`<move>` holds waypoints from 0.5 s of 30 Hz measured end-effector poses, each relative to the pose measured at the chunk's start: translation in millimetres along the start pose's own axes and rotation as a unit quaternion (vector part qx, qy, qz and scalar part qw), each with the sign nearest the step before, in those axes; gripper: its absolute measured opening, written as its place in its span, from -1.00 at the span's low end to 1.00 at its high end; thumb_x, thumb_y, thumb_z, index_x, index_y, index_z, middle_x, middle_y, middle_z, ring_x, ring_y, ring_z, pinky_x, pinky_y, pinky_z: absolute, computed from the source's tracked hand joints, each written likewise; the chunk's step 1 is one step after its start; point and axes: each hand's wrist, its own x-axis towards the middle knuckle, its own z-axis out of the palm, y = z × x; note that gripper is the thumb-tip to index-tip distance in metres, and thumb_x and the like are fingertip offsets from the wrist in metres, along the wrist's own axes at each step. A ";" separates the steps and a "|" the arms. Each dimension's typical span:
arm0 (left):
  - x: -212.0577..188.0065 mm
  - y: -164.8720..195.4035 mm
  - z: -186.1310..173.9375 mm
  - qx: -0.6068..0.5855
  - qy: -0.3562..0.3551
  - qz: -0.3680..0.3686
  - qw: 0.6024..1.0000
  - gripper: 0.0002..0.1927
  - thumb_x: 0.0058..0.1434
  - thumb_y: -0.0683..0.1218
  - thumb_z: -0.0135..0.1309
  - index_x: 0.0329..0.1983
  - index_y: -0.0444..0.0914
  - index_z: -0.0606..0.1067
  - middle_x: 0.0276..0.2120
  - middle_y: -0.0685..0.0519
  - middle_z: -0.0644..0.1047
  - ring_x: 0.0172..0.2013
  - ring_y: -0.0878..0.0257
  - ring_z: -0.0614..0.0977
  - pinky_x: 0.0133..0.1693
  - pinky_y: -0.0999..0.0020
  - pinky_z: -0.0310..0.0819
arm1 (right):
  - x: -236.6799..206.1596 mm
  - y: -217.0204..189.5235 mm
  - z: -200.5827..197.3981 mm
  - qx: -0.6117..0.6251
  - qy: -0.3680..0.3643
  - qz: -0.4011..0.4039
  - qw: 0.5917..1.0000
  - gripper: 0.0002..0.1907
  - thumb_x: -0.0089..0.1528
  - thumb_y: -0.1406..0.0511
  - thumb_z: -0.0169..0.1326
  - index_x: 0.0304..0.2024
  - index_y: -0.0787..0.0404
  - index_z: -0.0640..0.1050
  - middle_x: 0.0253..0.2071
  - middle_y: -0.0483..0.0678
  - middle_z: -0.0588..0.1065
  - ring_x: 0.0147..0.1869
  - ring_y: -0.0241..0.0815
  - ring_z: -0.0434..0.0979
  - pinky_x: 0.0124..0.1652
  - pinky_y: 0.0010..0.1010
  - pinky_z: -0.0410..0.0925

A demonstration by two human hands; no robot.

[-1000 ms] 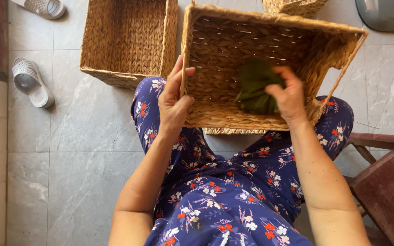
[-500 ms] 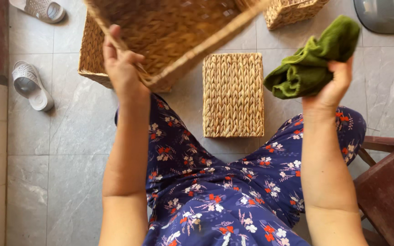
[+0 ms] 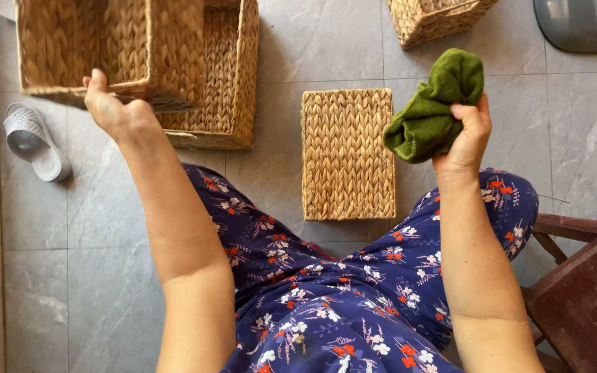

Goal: The person wipes the exterior and interior surfaces of a woven basket with a green cloth. They rotate the basket to clean all sides and then wipe the inside before setting it aside.

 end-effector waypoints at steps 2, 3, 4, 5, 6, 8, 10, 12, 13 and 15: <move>-14.5 -8.5 0.7 0.025 0.030 -0.010 0.999 -0.72 0.21 -0.15 0.06 0.00 -0.21 0.45 -0.12 -0.07 0.52 -0.08 0.00 0.55 0.03 -0.05 0.46 | 0.0 0.2 2.0 -0.007 0.002 0.006 1.000 -0.56 0.18 0.43 -0.08 0.13 0.27 0.45 0.06 0.03 0.51 0.15 -0.08 0.54 0.24 -0.26 0.44; -21.9 -16.8 1.8 0.061 0.062 -0.006 0.996 -0.75 0.23 -0.10 0.07 -0.02 -0.19 0.46 -0.11 -0.03 0.51 -0.09 0.07 0.52 0.01 0.02 0.40 | 0.6 0.6 3.5 -0.011 0.002 0.010 1.000 -0.58 0.19 0.43 -0.07 0.12 0.27 0.45 0.06 0.03 0.51 0.14 -0.09 0.54 0.23 -0.27 0.44; -28.9 -26.9 3.4 0.095 0.093 -0.001 0.991 -0.78 0.26 -0.05 0.07 -0.05 -0.16 0.47 -0.11 0.02 0.50 -0.10 0.14 0.50 -0.01 0.08 0.34 | 1.3 1.2 5.0 -0.013 0.001 0.013 1.000 -0.60 0.19 0.44 -0.06 0.10 0.27 0.45 0.06 0.02 0.50 0.13 -0.09 0.54 0.23 -0.27 0.44; -35.7 -40.2 5.3 0.061 0.059 -0.022 0.996 -0.81 0.28 -0.07 0.07 -0.06 -0.18 0.49 -0.07 -0.01 0.49 -0.07 0.10 0.50 0.06 0.02 0.39 | 2.2 1.8 6.6 -0.019 0.002 0.019 1.000 -0.60 0.19 0.44 -0.06 0.10 0.26 0.46 0.05 0.02 0.51 0.13 -0.10 0.54 0.23 -0.28 0.44; -41.7 -55.8 7.8 0.027 0.025 -0.044 0.998 -0.83 0.31 -0.08 0.07 -0.07 -0.19 0.50 -0.04 -0.03 0.48 -0.04 0.06 0.51 0.14 -0.04 0.44 | 3.3 2.9 8.2 -0.025 0.002 0.024 0.999 -0.60 0.18 0.44 -0.06 0.09 0.25 0.46 0.05 0.01 0.51 0.13 -0.12 0.54 0.23 -0.29 0.44; -52.1 -88.1 10.0 0.086 -0.013 -0.028 0.996 -0.86 0.27 -0.04 0.08 -0.13 -0.11 0.49 0.03 0.02 0.56 0.00 0.08 0.51 0.12 0.00 0.29 | 5.9 4.9 10.7 -0.031 -0.002 0.031 0.999 -0.61 0.19 0.44 -0.05 0.09 0.24 0.47 0.04 0.00 0.51 0.13 -0.13 0.53 0.23 -0.30 0.44; -57.8 -119.3 14.5 0.158 -0.044 -0.008 0.986 -0.77 0.27 0.01 0.08 -0.08 -0.15 0.52 0.13 -0.04 0.56 0.14 0.02 0.50 0.14 -0.13 0.23 | 9.5 6.9 12.3 -0.032 -0.013 0.029 0.999 -0.63 0.20 0.45 -0.05 0.08 0.24 0.46 0.04 -0.01 0.50 0.13 -0.14 0.53 0.23 -0.31 0.44; -63.6 -150.0 20.6 0.206 -0.061 -0.062 0.975 -0.55 0.33 0.06 0.12 0.21 -0.21 0.48 0.37 -0.01 0.39 0.32 0.07 0.25 0.18 -0.21 0.10 | 12.3 8.3 13.0 -0.032 -0.015 0.032 0.999 -0.64 0.20 0.45 -0.05 0.07 0.25 0.47 0.04 -0.01 0.51 0.13 -0.14 0.53 0.24 -0.30 0.44; -66.8 -163.7 23.5 0.173 -0.094 -0.093 0.976 -0.48 0.28 0.04 0.15 0.27 -0.08 0.34 0.39 -0.02 0.33 0.32 0.01 0.27 0.21 -0.23 0.13 | 13.4 8.5 12.7 -0.032 -0.016 0.034 0.999 -0.64 0.20 0.45 -0.05 0.06 0.25 0.47 0.03 -0.01 0.51 0.13 -0.14 0.53 0.24 -0.30 0.44; -72.8 -183.8 28.6 0.106 -0.162 -0.159 0.968 -0.21 0.18 0.01 0.19 0.39 0.19 0.06 0.44 -0.03 0.21 0.31 -0.14 0.29 0.26 -0.26 0.19 | 13.5 8.2 12.4 -0.022 -0.016 0.039 0.999 -0.63 0.19 0.46 -0.04 0.07 0.25 0.47 0.03 -0.01 0.51 0.12 -0.13 0.53 0.24 -0.30 0.43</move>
